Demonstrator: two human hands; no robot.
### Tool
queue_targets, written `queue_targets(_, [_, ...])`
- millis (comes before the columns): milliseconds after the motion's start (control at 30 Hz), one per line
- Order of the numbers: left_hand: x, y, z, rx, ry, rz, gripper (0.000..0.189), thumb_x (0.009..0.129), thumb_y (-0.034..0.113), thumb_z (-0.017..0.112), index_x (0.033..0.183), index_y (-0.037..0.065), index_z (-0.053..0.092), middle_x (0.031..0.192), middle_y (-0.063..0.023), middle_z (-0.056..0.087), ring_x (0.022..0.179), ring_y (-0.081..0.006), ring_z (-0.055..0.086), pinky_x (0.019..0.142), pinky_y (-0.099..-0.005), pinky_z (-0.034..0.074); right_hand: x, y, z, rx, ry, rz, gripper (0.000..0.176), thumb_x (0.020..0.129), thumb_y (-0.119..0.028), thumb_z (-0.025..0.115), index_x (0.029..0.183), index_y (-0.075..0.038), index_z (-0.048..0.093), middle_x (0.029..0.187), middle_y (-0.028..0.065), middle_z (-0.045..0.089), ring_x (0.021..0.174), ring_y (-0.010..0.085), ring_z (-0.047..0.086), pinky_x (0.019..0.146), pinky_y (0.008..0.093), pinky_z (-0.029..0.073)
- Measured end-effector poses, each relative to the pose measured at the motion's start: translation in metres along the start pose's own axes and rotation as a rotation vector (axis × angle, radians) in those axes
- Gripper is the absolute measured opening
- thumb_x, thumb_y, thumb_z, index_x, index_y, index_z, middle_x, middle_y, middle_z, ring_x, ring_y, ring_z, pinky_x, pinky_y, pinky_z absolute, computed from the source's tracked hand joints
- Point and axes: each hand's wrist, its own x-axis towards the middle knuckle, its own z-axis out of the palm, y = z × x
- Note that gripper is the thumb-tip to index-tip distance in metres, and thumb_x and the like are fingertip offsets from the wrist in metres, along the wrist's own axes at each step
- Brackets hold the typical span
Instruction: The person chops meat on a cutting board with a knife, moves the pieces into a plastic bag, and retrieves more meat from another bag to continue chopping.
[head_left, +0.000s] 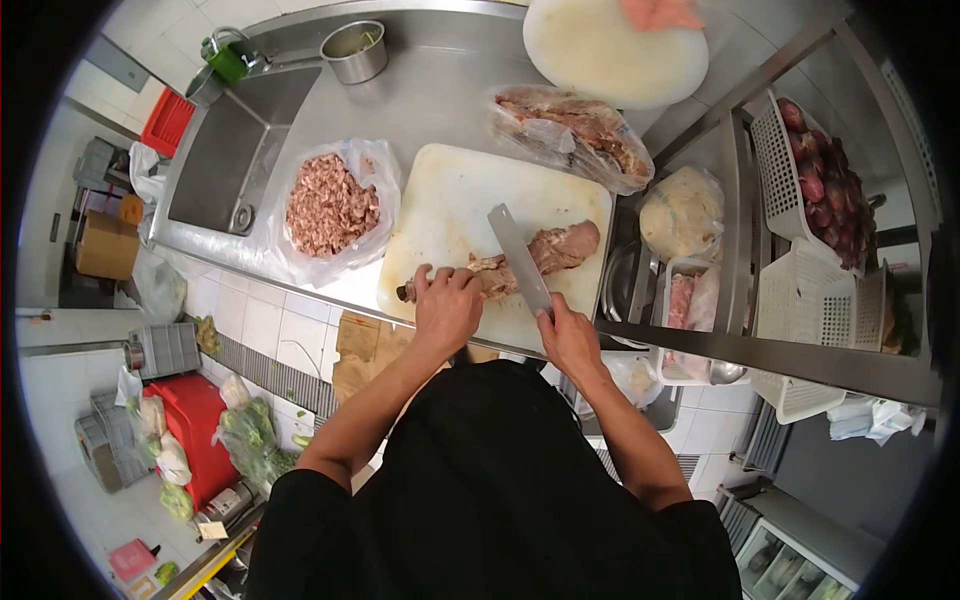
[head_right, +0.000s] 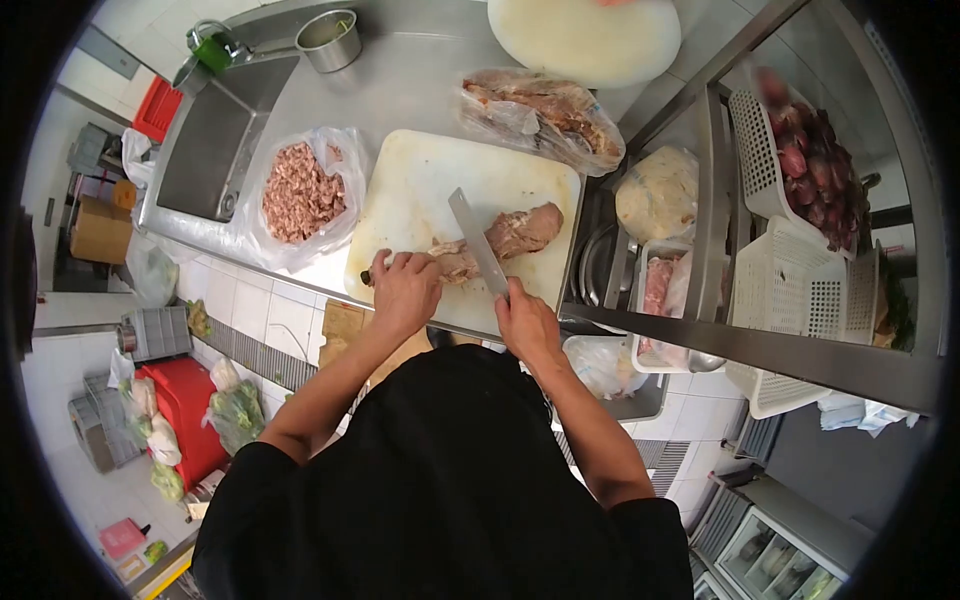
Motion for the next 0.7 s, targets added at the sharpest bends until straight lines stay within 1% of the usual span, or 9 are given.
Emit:
queue_targets(33, [0.002,0.000,-0.006,0.051,-0.121,-0.044,0.045,0.080,0.022,0.077,0.123,0.016,0.069,0.124,-0.0079,0.065,0.120,-0.0286,0.059,0.109,-0.0550,0.036,-0.004,0.005,0.003,-0.009,-0.011,0.000,0.026,0.103,-0.024,0.053,0.116,-0.002,0.055,0.083,0.0271,0.071,0.080,0.0475,0.069,0.073,0.0579,0.052])
queue_targets(133, [0.008,-0.008,-0.018,0.079,-0.072,-0.128,0.049,0.079,0.026,0.078,0.126,0.017,0.066,0.123,-0.0079,0.067,0.119,-0.0307,0.061,0.107,-0.0539,0.040,-0.015,0.008,0.004,-0.049,-0.029,-0.006,0.023,0.103,-0.023,0.053,0.113,-0.002,0.053,0.083,0.0274,0.071,0.079,0.0480,0.068,0.073,0.0590,0.051])
queue_targets(167, [0.014,-0.016,-0.024,-0.066,-0.347,-0.212,0.054,0.077,0.027,0.080,0.127,0.017,0.064,0.119,-0.0083,0.069,0.115,-0.0324,0.064,0.101,-0.0506,0.047,-0.019,0.003,-0.001,-0.043,-0.028,0.008,0.025,0.103,-0.024,0.054,0.112,-0.001,0.054,0.081,0.0265,0.070,0.079,0.0481,0.068,0.072,0.0587,0.050])
queue_targets(300, [0.007,-0.025,-0.013,-0.106,-0.384,-0.207,0.053,0.077,0.026,0.079,0.127,0.018,0.065,0.116,-0.0087,0.070,0.113,-0.0320,0.065,0.095,-0.0469,0.052,-0.034,-0.036,-0.038,-0.092,-0.059,0.044,0.027,0.102,-0.025,0.054,0.112,0.000,0.055,0.079,0.0266,0.069,0.078,0.0490,0.067,0.071,0.0589,0.050])
queue_targets(367, [0.003,-0.025,-0.011,-0.095,-0.321,-0.165,0.053,0.077,0.024,0.078,0.127,0.016,0.065,0.114,-0.0098,0.070,0.109,-0.0329,0.066,0.092,-0.0458,0.054,-0.021,-0.031,-0.022,-0.137,-0.066,0.023,0.024,0.101,-0.022,0.053,0.111,0.000,0.054,0.081,0.0275,0.070,0.079,0.0491,0.069,0.072,0.0587,0.052])
queue_targets(433, [0.002,-0.020,-0.011,-0.110,-0.378,-0.172,0.052,0.077,0.022,0.076,0.127,0.015,0.065,0.112,-0.0109,0.070,0.107,-0.0335,0.067,0.090,-0.0456,0.055,-0.007,-0.025,0.001,-0.178,-0.068,0.033,0.022,0.100,-0.019,0.052,0.111,0.000,0.053,0.082,0.0284,0.071,0.080,0.0492,0.070,0.074,0.0585,0.054])
queue_targets(500, [0.012,-0.025,-0.010,-0.110,-0.397,-0.198,0.051,0.077,0.020,0.075,0.127,0.013,0.065,0.110,-0.0119,0.070,0.105,-0.0341,0.067,0.089,-0.0453,0.056,0.035,-0.032,0.014,-0.163,-0.071,0.020,0.022,0.099,-0.017,0.051,0.110,0.002,0.054,0.084,0.0294,0.071,0.081,0.0488,0.070,0.074,0.0598,0.054])
queue_targets(600, [0.020,-0.035,-0.008,-0.152,-0.323,-0.242,0.044,0.078,0.016,0.071,0.120,0.010,0.067,0.106,-0.0152,0.070,0.101,-0.0365,0.068,0.086,-0.0467,0.056,0.054,-0.044,0.009,-0.176,-0.081,-0.004,0.023,0.098,-0.016,0.052,0.111,0.002,0.055,0.085,0.0294,0.071,0.082,0.0487,0.070,0.074,0.0603,0.054])
queue_targets(700, [0.024,-0.039,-0.009,-0.162,-0.360,-0.251,0.035,0.078,0.014,0.068,0.113,0.008,0.067,0.102,-0.0174,0.070,0.099,-0.0379,0.069,0.086,-0.0486,0.055,0.061,-0.037,-0.002,-0.190,-0.061,-0.063,0.023,0.098,-0.018,0.053,0.110,0.001,0.056,0.084,0.0286,0.071,0.080,0.0487,0.070,0.074,0.0598,0.053])
